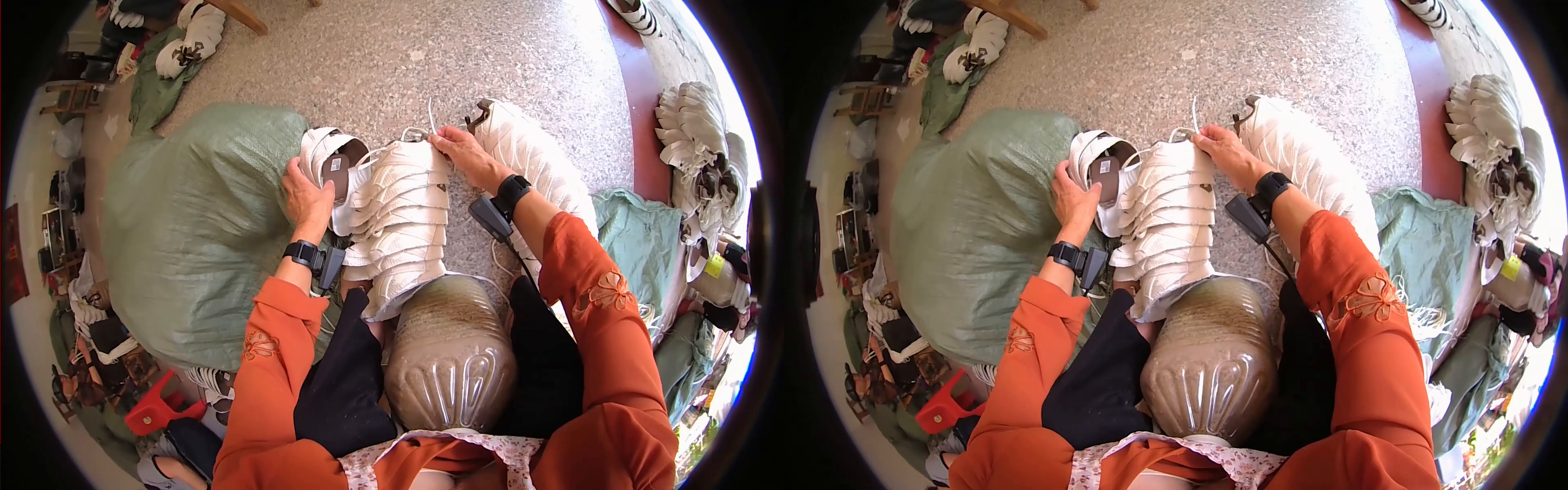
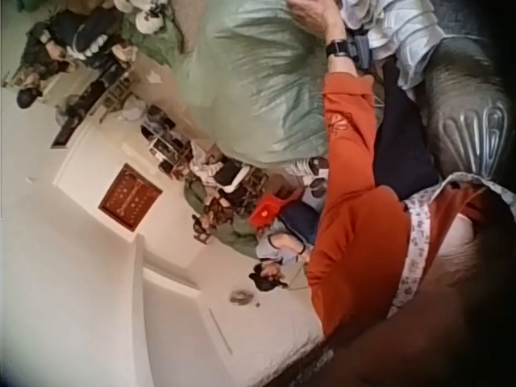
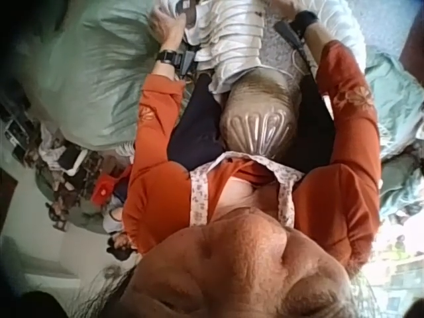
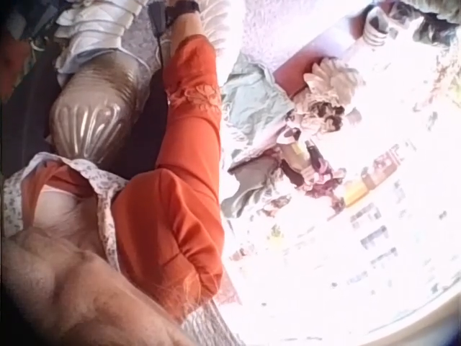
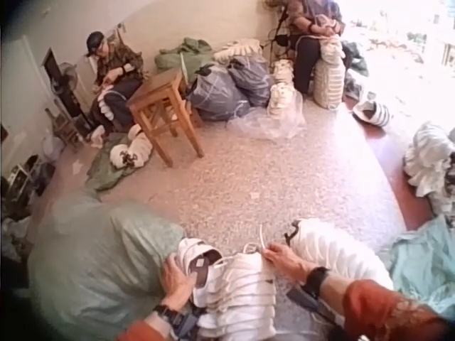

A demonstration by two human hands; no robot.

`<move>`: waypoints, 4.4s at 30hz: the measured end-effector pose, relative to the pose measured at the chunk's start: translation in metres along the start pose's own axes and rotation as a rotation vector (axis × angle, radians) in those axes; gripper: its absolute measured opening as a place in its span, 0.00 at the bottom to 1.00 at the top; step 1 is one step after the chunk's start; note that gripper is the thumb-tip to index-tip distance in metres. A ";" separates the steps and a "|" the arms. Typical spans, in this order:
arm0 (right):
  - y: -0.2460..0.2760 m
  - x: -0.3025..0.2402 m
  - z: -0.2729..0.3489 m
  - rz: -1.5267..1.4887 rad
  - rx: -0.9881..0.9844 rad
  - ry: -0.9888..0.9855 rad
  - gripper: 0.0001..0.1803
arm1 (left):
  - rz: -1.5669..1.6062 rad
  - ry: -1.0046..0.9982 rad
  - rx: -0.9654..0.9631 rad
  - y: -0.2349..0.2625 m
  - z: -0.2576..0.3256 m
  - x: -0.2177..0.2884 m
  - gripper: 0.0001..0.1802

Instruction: The recorder is sorting and bundling white shoe upper components using a string.

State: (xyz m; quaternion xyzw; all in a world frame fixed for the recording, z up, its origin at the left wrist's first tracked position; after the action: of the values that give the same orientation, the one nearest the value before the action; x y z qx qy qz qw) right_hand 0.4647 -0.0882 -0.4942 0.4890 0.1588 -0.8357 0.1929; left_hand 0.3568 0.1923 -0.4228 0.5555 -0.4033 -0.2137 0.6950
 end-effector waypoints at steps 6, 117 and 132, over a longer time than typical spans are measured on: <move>-0.009 0.000 -0.006 0.084 -0.098 0.049 0.13 | -0.007 0.031 -0.092 -0.019 -0.022 0.001 0.35; 0.013 -0.073 -0.009 0.533 -0.269 0.048 0.03 | 0.711 -0.578 -0.461 -0.082 0.074 0.151 0.19; 0.019 -0.057 -0.004 0.442 -0.323 0.064 0.06 | 0.615 -0.613 -0.289 -0.073 0.080 0.148 0.13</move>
State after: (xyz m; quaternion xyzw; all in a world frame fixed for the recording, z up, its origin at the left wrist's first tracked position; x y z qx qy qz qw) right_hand 0.5018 -0.0933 -0.4477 0.5009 0.1854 -0.7214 0.4408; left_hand 0.3908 0.0126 -0.4390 0.2185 -0.7028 -0.2059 0.6449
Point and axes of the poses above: each hand's wrist, its own z-axis away from the middle knuckle, its own y-axis out of the back of the hand, x = y × z, the point moved 9 cm from there along -z, towards the middle knuckle, and after that the axes turned 3 degrees about y, right-handed, at the moved point
